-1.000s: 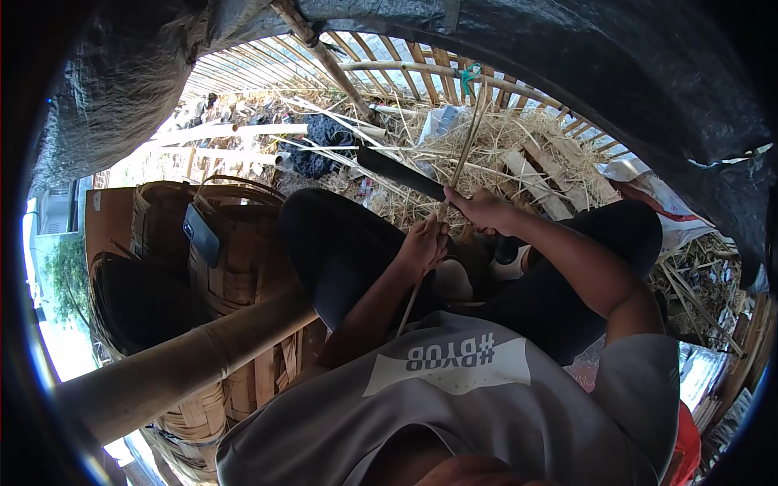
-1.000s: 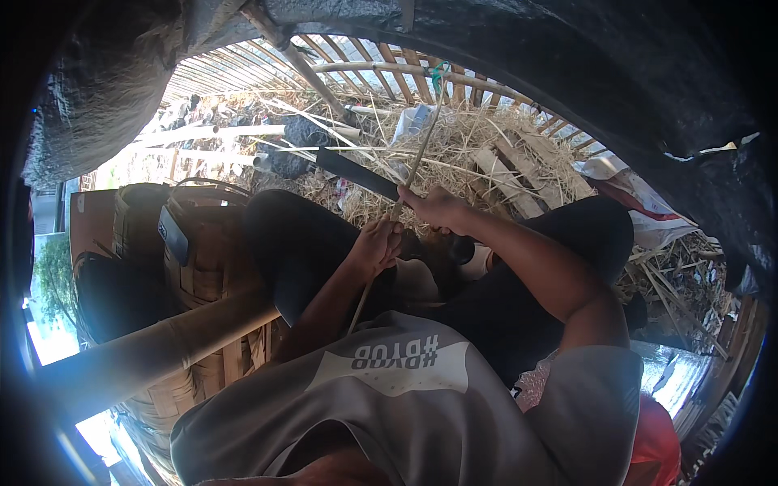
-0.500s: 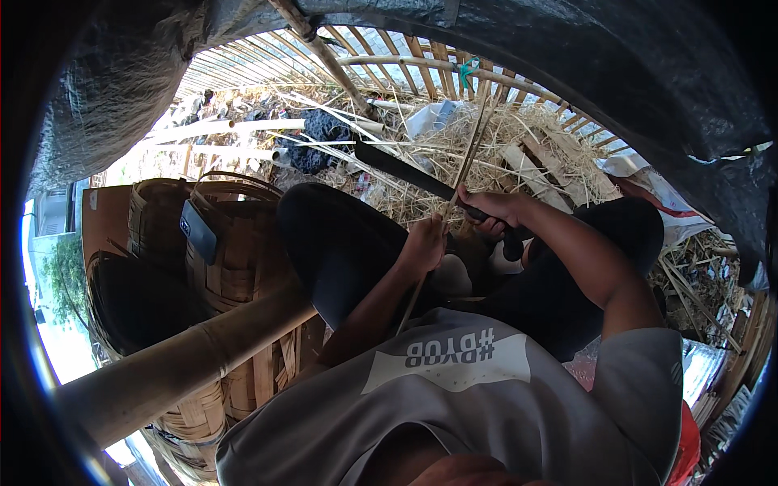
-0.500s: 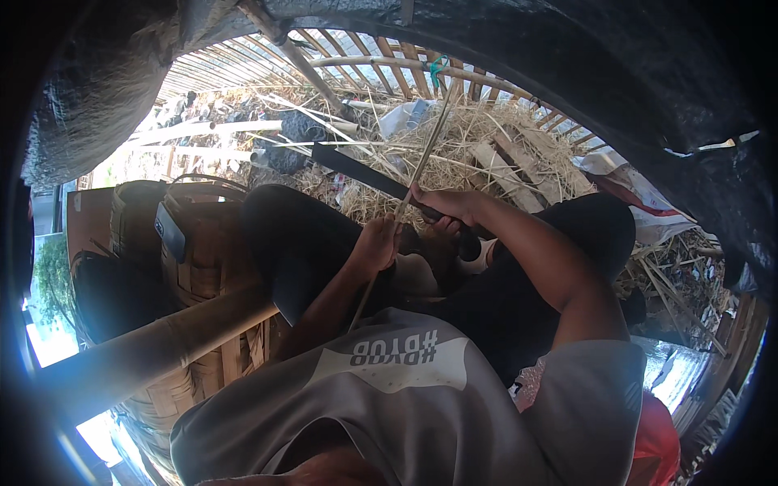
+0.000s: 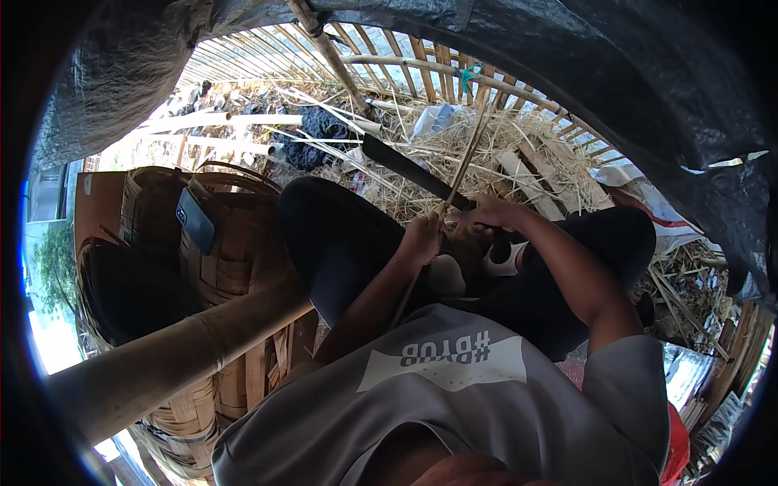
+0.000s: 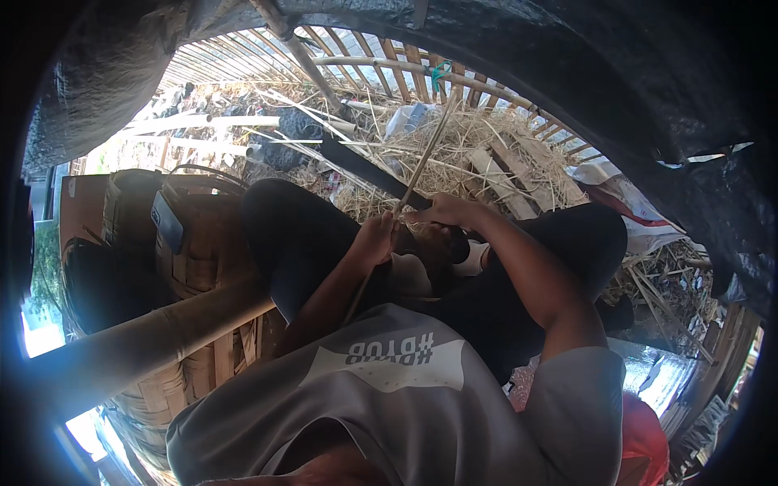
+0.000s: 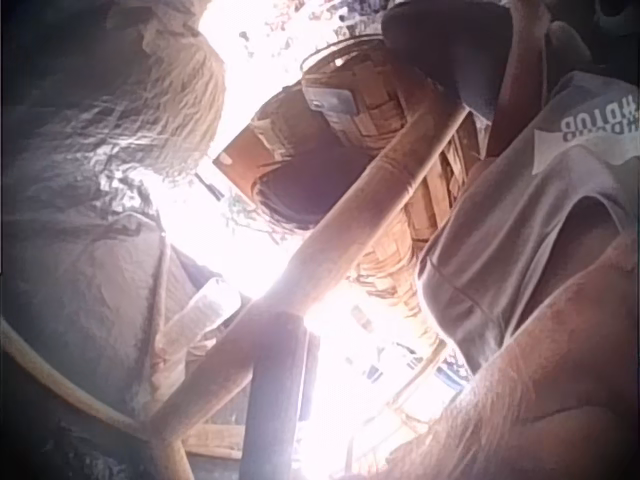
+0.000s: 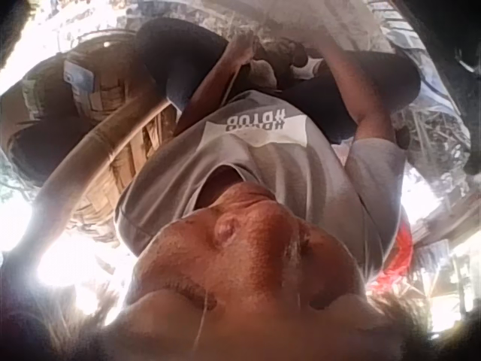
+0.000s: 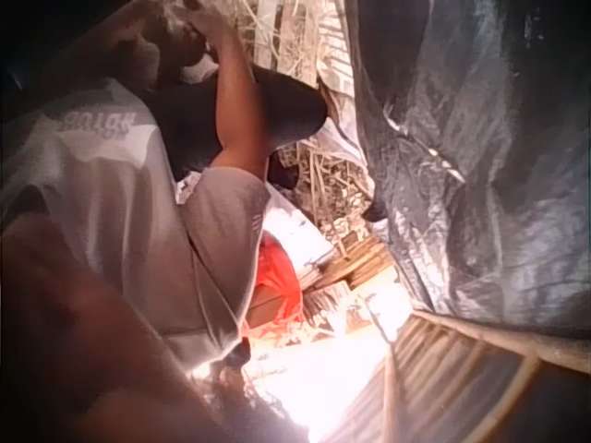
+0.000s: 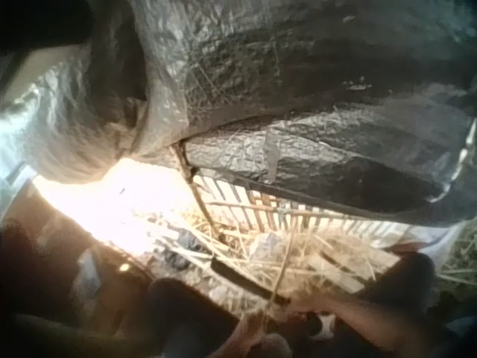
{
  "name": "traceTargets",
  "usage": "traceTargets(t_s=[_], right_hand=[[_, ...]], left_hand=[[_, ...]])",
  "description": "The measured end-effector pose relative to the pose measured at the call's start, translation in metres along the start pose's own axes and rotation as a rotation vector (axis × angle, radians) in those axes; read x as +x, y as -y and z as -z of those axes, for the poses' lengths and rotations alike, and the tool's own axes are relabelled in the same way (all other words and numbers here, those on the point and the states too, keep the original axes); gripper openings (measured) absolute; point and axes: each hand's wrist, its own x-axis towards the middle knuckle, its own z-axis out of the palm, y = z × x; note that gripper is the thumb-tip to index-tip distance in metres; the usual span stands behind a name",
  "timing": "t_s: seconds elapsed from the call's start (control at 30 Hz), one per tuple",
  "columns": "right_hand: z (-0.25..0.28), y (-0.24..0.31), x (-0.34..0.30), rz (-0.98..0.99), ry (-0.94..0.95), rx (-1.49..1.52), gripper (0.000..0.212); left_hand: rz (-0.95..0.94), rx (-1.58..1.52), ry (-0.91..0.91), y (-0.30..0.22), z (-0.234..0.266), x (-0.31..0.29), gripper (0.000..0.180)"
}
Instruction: The person strips and shaves long pieces of bamboo using a machete while sitting in a rustic bamboo structure.
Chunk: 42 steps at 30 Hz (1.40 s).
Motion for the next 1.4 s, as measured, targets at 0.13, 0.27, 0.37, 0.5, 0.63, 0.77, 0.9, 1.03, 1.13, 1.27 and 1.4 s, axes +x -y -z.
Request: traceTargets(t_s=[0.13,0.27,0.37,0.5,0.63,0.77,0.9,1.03,1.13,1.27,1.4], right_hand=[[-0.005,0.022,-0.016,0.074,-0.297,-0.235,0.044],[-0.001,-0.004,-0.009,0.068,-0.586,-0.42,0.061],[-0.019,0.038,-0.027,-0.071,-0.589,-0.405,0.069],[-0.041,0.038,-0.02,-0.072,-0.937,-0.481,0.08],[-0.049,0.035,-0.017,0.009,-0.825,-0.454,0.08],[-0.042,0.044,-0.015,-0.012,-0.723,-0.444,0.08],[-0.037,0.038,-0.011,-0.068,-0.669,-0.359,0.079],[-0.039,0.043,-0.014,-0.163,-0.604,-0.176,0.077],[-0.042,0.035,-0.013,-0.13,-0.622,-0.07,0.073],[-0.034,0.029,-0.006,-0.177,-0.386,0.144,0.07],[-0.025,0.019,-0.002,-0.201,-0.215,0.275,0.062]], left_hand=[[-0.212,0.289,-0.076,-0.001,0.001,-0.003,0.044],[-0.248,0.452,-0.065,-0.002,-0.012,-0.006,0.048],[-0.116,0.438,-0.09,-0.005,-0.006,-0.011,0.049],[-0.21,0.443,-0.108,-0.008,-0.014,-0.014,0.05],[-0.244,0.457,-0.078,-0.006,-0.012,-0.014,0.049],[-0.269,0.454,-0.058,-0.006,-0.009,-0.013,0.048],[-0.295,0.509,-0.062,-0.001,-0.008,-0.01,0.049],[-0.299,0.547,-0.061,0.001,-0.008,-0.01,0.051],[-0.31,0.545,-0.041,-0.001,-0.009,-0.013,0.052],[-0.306,0.543,-0.054,-0.005,-0.008,-0.017,0.051],[-0.416,0.671,-0.063,-0.001,-0.005,-0.012,0.051]])
